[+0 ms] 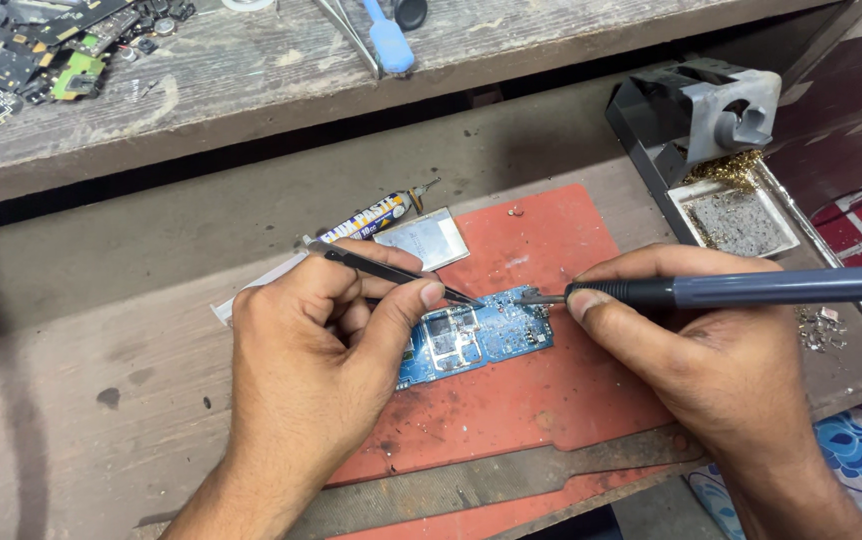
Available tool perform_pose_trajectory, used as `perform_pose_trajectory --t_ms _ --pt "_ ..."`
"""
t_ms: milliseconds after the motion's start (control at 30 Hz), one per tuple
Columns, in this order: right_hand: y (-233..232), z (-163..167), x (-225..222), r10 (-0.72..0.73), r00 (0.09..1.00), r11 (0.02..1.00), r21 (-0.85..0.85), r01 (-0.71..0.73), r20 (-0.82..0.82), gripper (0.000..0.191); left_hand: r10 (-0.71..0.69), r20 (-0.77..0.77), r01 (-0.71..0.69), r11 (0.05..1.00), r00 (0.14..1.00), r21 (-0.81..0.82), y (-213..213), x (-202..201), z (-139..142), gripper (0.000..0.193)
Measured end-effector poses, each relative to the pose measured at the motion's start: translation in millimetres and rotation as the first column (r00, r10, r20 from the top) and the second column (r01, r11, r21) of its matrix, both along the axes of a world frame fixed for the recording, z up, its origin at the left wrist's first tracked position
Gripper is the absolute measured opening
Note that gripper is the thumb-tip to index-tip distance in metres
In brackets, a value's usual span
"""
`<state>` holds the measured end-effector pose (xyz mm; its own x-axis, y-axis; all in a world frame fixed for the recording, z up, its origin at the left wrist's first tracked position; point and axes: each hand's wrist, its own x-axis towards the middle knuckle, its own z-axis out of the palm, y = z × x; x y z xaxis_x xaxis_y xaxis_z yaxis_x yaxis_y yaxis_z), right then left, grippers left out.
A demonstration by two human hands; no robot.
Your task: The person uses a soldering iron and tweezers to remove a component from a blue circuit board, then solders new connections onto the board. The person cleans the soldering iron tip on a sponge and applies solder wire to the board.
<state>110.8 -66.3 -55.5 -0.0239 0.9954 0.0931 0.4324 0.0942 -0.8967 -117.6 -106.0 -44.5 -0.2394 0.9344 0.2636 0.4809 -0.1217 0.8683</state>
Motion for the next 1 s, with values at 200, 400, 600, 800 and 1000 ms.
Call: perform_pose_trajectory --t_ms 200,400,600,800,1000 --pt "-0.3 0.3 -0.2 -0.004 1.0 1.0 0.002 0.004 -0.012 0.012 -0.001 0.01 0.001 1.0 1.0 -0.003 -0.2 0.2 0.2 0.008" --pt "0.1 -0.8 0.5 0.014 1.0 1.0 0.02 -0.014 -0.002 0.012 0.001 0.008 -0.001 1.0 1.0 -0.004 0.1 0.4 0.0 0.007" --pt "-0.6 -0.5 0.7 0.019 0.999 1.0 0.018 -0.018 -0.042 0.012 0.019 0.006 -0.018 1.0 1.0 -0.021 0.0 0.7 0.1 0.007" --pt "-0.1 0.0 0.1 -0.001 1.0 1.0 -0.013 0.001 0.004 0.012 0.008 -0.003 -0.008 1.0 1.0 -0.012 -0.1 0.1 -0.3 0.007" --pt "-0.4 -0.5 0.4 0.007 1.0 1.0 0.003 -0.007 -0.015 0.012 0.013 0.009 -0.013 1.0 1.0 -0.017 0.0 0.6 -0.2 0.008"
